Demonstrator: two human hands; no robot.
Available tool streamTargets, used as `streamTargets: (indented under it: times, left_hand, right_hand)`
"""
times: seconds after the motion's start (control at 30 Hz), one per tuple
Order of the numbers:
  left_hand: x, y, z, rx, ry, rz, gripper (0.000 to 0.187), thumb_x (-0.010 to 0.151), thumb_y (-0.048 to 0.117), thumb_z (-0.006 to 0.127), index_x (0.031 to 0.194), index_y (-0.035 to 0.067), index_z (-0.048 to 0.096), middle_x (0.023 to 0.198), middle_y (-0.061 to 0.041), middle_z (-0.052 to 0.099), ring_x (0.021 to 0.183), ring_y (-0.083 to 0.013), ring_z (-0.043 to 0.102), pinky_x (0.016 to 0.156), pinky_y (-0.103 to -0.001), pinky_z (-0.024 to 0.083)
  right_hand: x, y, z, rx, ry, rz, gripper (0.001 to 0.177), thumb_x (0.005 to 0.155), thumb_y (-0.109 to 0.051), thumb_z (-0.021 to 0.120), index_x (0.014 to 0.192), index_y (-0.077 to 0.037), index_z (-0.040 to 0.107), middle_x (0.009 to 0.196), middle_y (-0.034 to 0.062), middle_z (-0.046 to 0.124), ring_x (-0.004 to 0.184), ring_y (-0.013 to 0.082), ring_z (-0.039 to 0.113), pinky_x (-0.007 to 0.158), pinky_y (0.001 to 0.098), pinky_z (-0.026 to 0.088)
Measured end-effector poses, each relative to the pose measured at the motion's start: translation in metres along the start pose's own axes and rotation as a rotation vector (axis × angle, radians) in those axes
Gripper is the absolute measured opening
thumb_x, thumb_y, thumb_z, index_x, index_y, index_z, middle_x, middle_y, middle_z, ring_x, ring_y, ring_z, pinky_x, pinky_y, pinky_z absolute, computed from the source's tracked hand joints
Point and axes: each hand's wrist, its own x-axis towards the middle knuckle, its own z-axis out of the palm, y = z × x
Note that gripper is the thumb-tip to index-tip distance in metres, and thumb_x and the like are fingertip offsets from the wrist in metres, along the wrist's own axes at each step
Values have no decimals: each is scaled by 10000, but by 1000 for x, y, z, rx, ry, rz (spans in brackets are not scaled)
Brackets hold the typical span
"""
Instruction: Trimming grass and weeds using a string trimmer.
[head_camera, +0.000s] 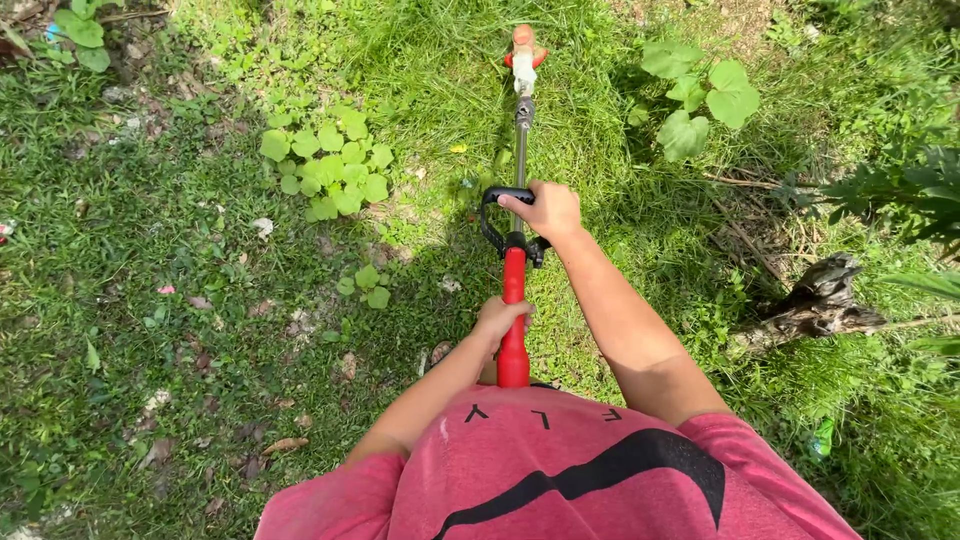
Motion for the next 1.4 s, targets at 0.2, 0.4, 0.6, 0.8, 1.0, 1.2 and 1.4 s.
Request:
streamTargets:
  times: [0.2, 0.4, 0.6, 0.8, 1.0, 1.2, 1.4]
  left_hand:
    - [10, 50, 26, 198, -93, -248, 291, 743, 176, 820, 934, 46, 643, 763, -117, 716, 637, -228, 707, 634, -384, 584]
    - [27, 38, 41, 220, -48, -144, 272, 762, 174, 781, 899, -28, 660, 750, -125, 701, 602, -240, 706, 590, -378, 586]
    - [24, 43, 45, 258, 49, -64, 217, 744, 177, 756, 815, -18, 691, 674, -126, 685, 549, -232, 668, 548, -374, 556]
    - [21, 48, 29, 238, 148, -57, 196, 733, 192, 753, 774, 8, 699, 655, -110, 690, 549, -228, 678, 540, -371, 536]
    - [11, 56, 9, 171, 272, -40, 189, 727, 168, 771, 736, 11, 666, 662, -90, 671, 544, -218, 679, 518, -379, 531]
    - [13, 46, -15, 53, 303, -12, 158, 736, 144, 753, 798, 49, 643, 652, -79, 655, 516, -215, 658, 509, -370, 539]
    - [5, 46, -23, -56, 309, -35, 131, 765, 126, 730, 813, 20, 671, 622, -124, 656, 494, -237, 636, 496, -381, 547]
  right_hand:
    - [7, 32, -22, -73, 67, 38, 685, 803, -767, 677, 890, -95, 771, 756, 151, 730, 746, 344, 727, 760, 478, 559]
    - [17, 51, -29, -67, 38, 107, 677, 803, -768, 672, 879, -103, 774, 764, 146, 729, 754, 335, 734, 763, 458, 570]
    - [30, 51, -21, -79, 42, 51, 705, 802, -790, 674, 879, -96, 767, 754, 133, 729, 744, 330, 732, 757, 459, 569]
    - [52, 28, -8, 28, -43, -9, 708, 779, -796, 639, 930, -117, 774, 769, 140, 737, 755, 344, 728, 728, 486, 562]
    - [68, -4, 15, -17, -53, -128, 762, 813, -830, 610, 939, -94, 761, 836, 161, 741, 842, 359, 735, 806, 478, 570]
    - [73, -39, 19, 78, -129, -189, 737, 740, -819, 614, 923, -117, 747, 835, 149, 739, 818, 367, 723, 779, 498, 552]
    - [68, -62, 13, 67, -188, -223, 751, 774, -832, 587, 881, -104, 737, 844, 138, 744, 833, 342, 731, 793, 470, 549]
